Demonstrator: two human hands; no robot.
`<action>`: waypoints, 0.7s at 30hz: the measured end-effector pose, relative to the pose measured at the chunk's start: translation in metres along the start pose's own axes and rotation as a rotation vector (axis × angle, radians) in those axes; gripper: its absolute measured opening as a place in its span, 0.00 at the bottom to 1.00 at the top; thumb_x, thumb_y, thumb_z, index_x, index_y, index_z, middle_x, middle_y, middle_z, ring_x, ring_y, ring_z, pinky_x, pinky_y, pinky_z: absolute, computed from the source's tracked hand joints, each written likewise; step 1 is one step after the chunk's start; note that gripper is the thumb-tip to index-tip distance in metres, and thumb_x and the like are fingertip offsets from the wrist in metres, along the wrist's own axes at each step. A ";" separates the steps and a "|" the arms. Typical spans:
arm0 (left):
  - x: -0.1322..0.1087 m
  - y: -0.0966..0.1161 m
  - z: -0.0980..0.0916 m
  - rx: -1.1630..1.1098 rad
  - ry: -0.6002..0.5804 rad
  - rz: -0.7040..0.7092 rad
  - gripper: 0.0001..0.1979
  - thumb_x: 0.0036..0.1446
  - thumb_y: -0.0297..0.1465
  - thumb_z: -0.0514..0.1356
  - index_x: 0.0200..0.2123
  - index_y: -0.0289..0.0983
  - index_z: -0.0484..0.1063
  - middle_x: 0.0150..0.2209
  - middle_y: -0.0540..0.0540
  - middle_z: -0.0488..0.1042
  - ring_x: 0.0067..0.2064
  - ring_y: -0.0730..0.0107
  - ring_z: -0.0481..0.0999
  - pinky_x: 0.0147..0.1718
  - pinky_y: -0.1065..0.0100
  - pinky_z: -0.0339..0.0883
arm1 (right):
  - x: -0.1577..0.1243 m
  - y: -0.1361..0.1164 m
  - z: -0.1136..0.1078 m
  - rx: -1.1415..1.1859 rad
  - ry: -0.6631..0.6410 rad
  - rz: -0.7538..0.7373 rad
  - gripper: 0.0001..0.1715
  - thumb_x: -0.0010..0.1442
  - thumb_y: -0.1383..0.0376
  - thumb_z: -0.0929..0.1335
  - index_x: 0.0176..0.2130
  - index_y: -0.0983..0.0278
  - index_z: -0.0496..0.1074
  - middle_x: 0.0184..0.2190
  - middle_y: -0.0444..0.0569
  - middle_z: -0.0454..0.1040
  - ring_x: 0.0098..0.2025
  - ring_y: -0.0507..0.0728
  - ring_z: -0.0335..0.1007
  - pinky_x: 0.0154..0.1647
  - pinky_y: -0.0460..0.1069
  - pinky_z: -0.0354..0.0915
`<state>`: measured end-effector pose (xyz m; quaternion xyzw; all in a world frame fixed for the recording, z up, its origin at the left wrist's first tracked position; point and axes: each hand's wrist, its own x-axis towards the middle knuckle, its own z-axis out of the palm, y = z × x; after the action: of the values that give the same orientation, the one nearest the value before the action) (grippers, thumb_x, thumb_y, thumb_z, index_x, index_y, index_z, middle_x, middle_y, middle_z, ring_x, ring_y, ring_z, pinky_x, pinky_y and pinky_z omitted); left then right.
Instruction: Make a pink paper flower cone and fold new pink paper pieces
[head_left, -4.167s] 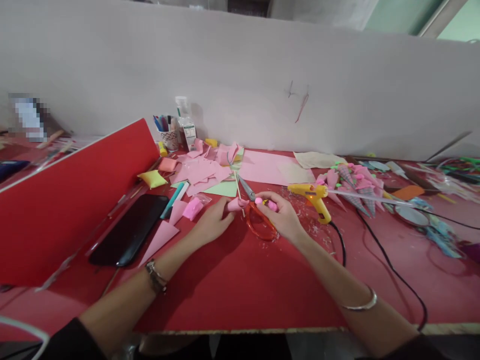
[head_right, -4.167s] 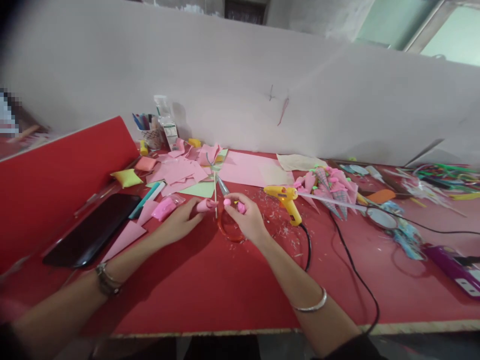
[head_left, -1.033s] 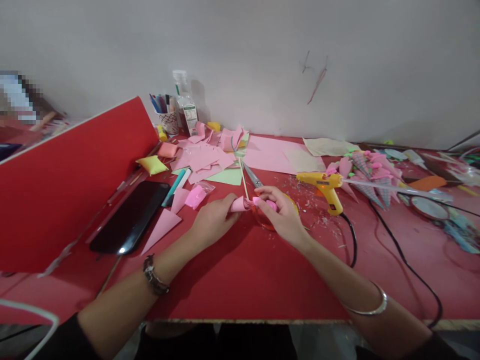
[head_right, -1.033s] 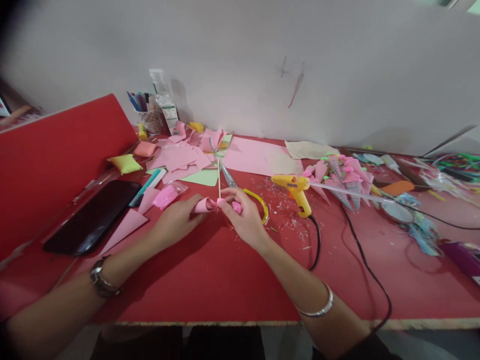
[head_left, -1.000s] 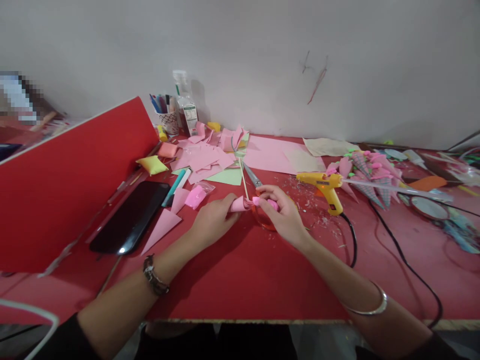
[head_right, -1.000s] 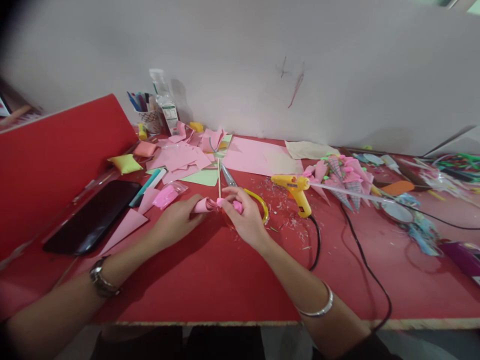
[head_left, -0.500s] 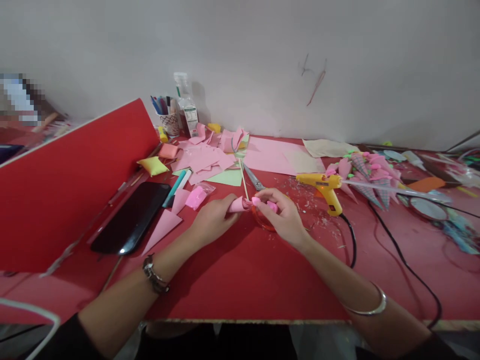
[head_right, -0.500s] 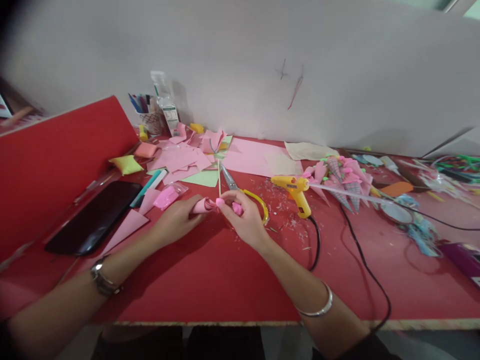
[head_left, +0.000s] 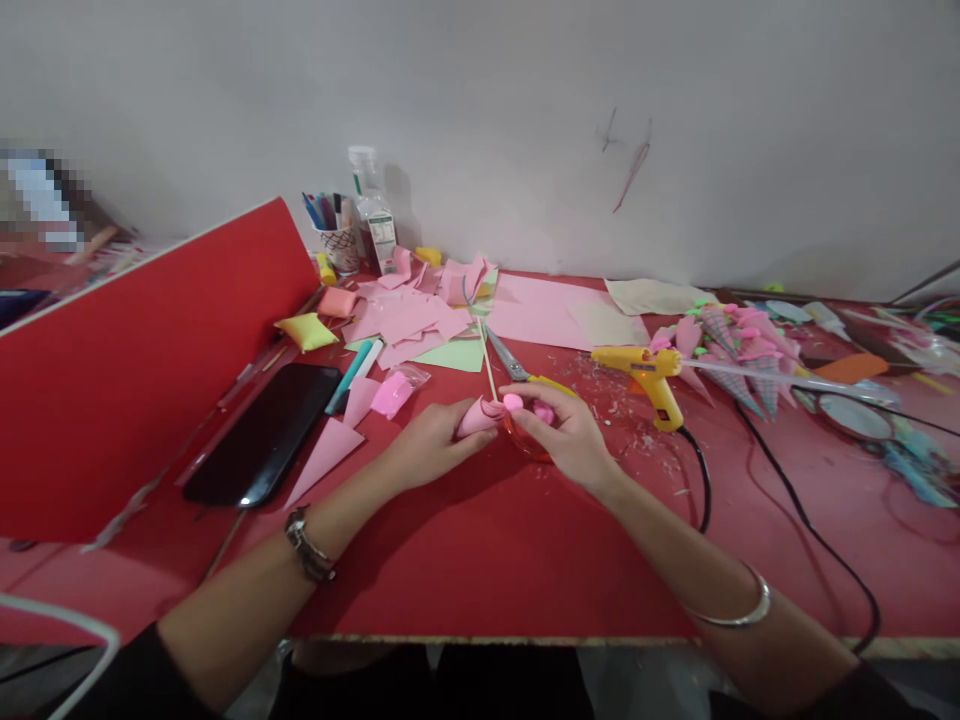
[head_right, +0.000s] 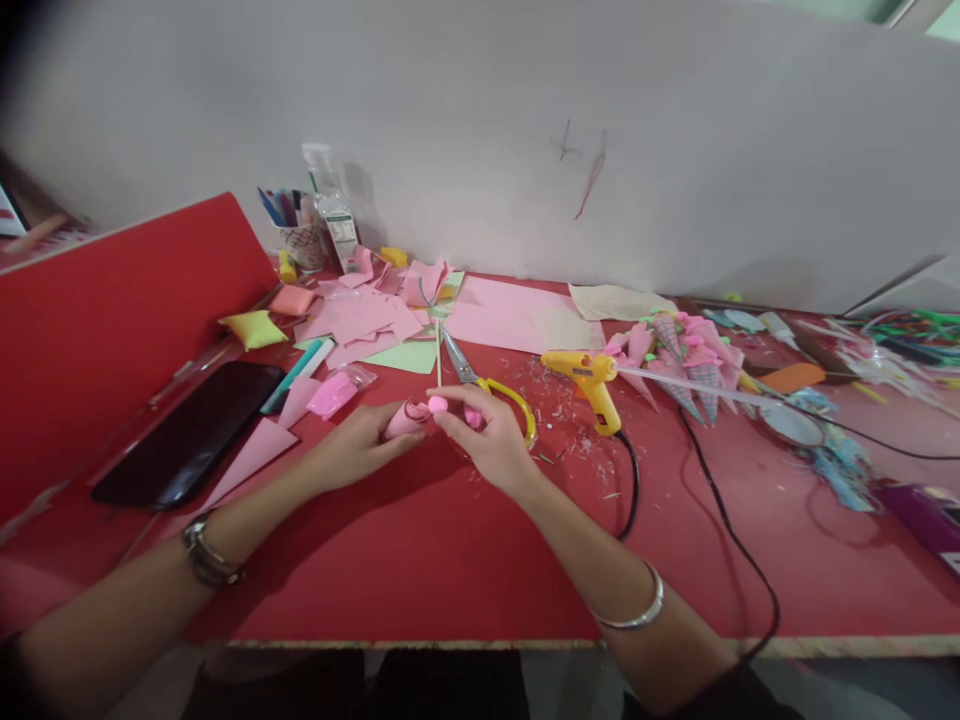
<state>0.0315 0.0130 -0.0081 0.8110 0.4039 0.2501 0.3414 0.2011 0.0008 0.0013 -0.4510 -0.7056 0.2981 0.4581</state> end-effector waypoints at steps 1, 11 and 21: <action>0.000 0.000 0.000 -0.001 -0.013 0.006 0.11 0.53 0.36 0.50 0.32 0.34 0.66 0.26 0.50 0.70 0.26 0.73 0.65 0.23 0.73 0.54 | 0.000 0.000 0.000 -0.011 -0.003 0.000 0.07 0.51 0.66 0.65 0.34 0.61 0.70 0.30 0.44 0.73 0.33 0.51 0.67 0.33 0.47 0.63; -0.001 0.001 0.000 -0.008 -0.077 -0.031 0.14 0.52 0.39 0.49 0.22 0.35 0.61 0.19 0.53 0.60 0.21 0.76 0.58 0.20 0.73 0.48 | -0.001 -0.003 0.001 0.039 -0.025 0.005 0.07 0.52 0.64 0.64 0.33 0.60 0.69 0.29 0.44 0.71 0.31 0.51 0.65 0.32 0.47 0.62; 0.007 -0.003 -0.002 -0.822 0.141 -0.195 0.09 0.44 0.29 0.54 0.18 0.37 0.53 0.16 0.57 0.55 0.19 0.80 0.53 0.20 0.74 0.46 | 0.001 0.013 0.004 0.239 0.120 0.123 0.13 0.51 0.69 0.60 0.39 0.60 0.65 0.38 0.46 0.66 0.40 0.51 0.66 0.44 0.50 0.61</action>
<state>0.0322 0.0210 -0.0085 0.5464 0.3677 0.4120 0.6297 0.2022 0.0073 -0.0103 -0.4526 -0.6075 0.3799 0.5308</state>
